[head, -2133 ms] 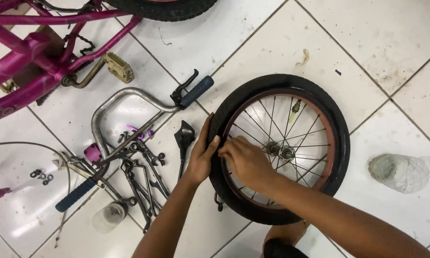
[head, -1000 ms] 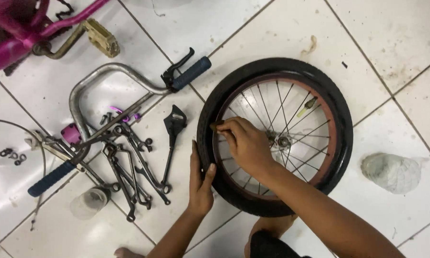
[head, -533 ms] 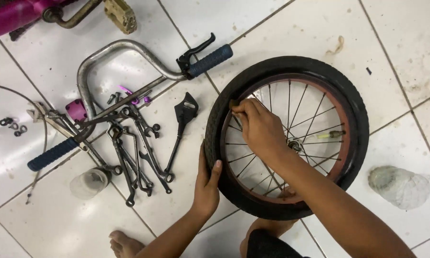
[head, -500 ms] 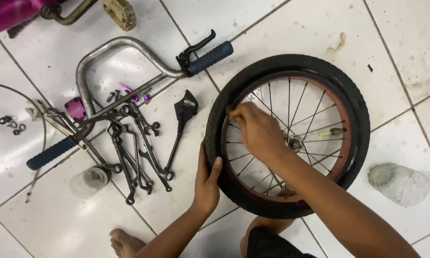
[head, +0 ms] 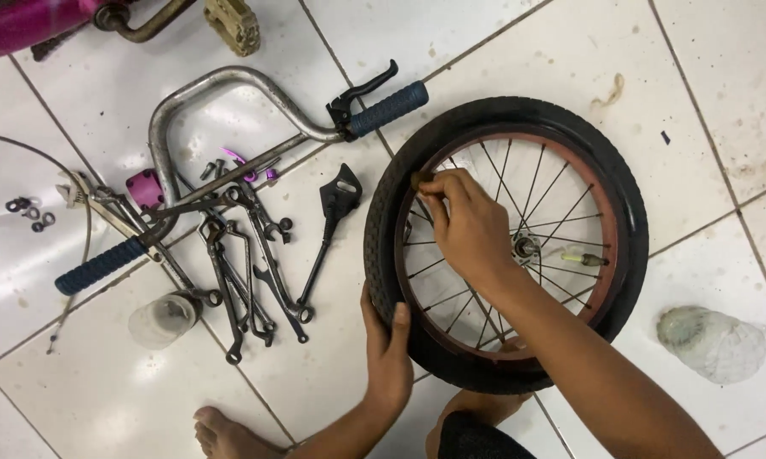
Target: Cleaning a bicycle wheel rim and spokes with a cloth and handling handlebar components on the floor.
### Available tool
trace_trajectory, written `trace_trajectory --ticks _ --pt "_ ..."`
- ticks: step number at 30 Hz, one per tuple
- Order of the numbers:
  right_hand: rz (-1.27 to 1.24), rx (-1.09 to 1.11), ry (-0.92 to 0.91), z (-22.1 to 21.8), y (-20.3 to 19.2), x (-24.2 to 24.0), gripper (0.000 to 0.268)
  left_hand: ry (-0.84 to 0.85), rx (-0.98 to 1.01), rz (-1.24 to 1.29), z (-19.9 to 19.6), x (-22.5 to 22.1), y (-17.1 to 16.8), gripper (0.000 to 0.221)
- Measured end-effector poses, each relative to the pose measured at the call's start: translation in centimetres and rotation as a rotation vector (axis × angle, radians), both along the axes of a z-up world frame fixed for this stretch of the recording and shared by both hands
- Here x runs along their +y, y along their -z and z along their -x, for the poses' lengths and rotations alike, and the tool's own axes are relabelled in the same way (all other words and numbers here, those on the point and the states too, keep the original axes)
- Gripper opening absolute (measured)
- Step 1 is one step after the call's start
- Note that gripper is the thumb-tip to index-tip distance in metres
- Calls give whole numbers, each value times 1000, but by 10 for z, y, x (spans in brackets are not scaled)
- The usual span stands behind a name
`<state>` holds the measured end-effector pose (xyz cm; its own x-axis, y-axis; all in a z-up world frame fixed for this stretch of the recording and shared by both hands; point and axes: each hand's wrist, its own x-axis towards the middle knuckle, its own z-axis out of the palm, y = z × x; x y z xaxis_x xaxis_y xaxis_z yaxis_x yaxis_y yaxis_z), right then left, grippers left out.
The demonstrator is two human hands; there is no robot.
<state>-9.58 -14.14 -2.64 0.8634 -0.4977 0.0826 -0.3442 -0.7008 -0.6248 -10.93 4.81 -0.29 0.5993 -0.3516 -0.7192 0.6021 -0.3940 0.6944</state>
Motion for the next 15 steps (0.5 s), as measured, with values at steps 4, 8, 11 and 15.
trace_trajectory --ticks 4,8,11,15 --pt "15 53 -115 13 8 7 5 -41 -86 -8 15 -1 11 72" --pt "-162 50 -165 8 -10 -9 1 58 -210 13 1 14 39 70" --pt "-163 -106 188 0 -10 -22 8 229 -279 56 -12 10 43 76" --pt "-42 -114 129 7 8 0 12 251 -310 114 -19 3 35 74"
